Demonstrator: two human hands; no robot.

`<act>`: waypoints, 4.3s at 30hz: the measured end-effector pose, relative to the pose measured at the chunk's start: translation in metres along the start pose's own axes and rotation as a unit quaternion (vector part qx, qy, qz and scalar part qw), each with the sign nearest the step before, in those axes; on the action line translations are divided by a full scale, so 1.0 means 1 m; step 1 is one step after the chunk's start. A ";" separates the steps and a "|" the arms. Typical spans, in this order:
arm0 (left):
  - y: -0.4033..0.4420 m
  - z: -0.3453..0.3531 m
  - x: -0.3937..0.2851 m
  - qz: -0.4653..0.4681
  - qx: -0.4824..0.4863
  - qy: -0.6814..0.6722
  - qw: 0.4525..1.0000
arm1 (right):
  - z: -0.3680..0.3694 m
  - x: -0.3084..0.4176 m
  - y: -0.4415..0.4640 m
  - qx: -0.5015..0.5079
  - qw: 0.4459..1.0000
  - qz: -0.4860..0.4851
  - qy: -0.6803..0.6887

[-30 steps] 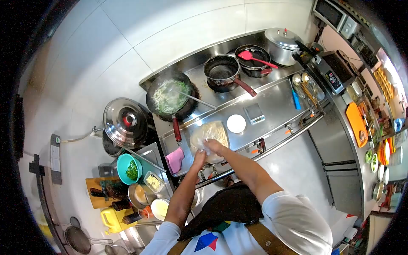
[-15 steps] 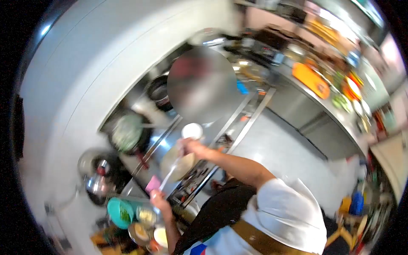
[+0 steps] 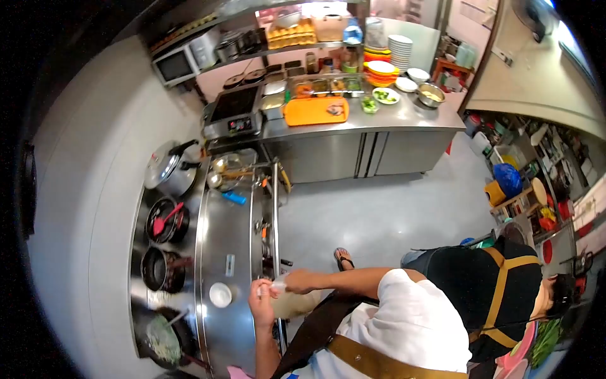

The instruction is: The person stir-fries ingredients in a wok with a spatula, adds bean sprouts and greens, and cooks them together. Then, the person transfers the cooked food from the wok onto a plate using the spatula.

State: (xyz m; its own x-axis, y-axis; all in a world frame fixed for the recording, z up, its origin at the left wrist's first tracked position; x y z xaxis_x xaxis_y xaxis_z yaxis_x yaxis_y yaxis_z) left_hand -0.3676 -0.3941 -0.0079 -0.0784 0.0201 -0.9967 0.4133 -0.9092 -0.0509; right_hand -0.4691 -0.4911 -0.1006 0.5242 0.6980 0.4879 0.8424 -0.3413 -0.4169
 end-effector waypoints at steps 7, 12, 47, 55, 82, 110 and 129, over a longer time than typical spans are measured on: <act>0.090 0.070 0.068 -0.141 0.068 0.017 0.987 | -0.133 -0.295 -0.069 -0.314 0.881 0.318 0.154; 0.119 0.080 0.130 -0.228 0.016 0.102 0.968 | -0.249 -0.501 -0.133 -0.468 0.761 0.397 0.210; -0.183 -0.046 0.245 -0.279 -0.363 0.109 0.882 | 0.066 -0.094 0.197 0.123 0.955 -0.122 0.240; -0.316 -0.083 0.260 -0.316 -0.556 0.011 0.768 | 0.008 0.259 0.266 -0.116 0.912 -0.388 0.067; -0.277 -0.268 0.150 -0.100 -0.710 -0.030 0.696 | 0.042 0.526 0.388 0.342 0.824 -0.037 0.451; -0.204 -0.400 0.110 -0.091 -0.591 -0.095 0.796 | -0.067 0.455 0.222 0.094 0.823 -0.479 -0.292; -0.235 -0.370 0.067 -0.108 -0.565 -0.175 0.799 | -0.083 0.476 0.188 0.160 0.807 -0.481 -0.303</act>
State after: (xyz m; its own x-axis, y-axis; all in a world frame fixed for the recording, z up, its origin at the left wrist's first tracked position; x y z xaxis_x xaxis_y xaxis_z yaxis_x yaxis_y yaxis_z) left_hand -0.1345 -0.0251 -0.0861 -0.4259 -0.1716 -0.8884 0.8956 0.0596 -0.4409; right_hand -0.0511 -0.2754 0.1166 -0.5915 0.7562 0.2798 0.6979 0.6539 -0.2921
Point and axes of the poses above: each hand's wrist, its own y-axis towards the middle knuckle, its own z-axis out of the palm, x = y × z, the point moved 5 cm from there along y, towards the middle knuckle, and after that the axes turned 5 degrees about -y, right-handed, at the moved point
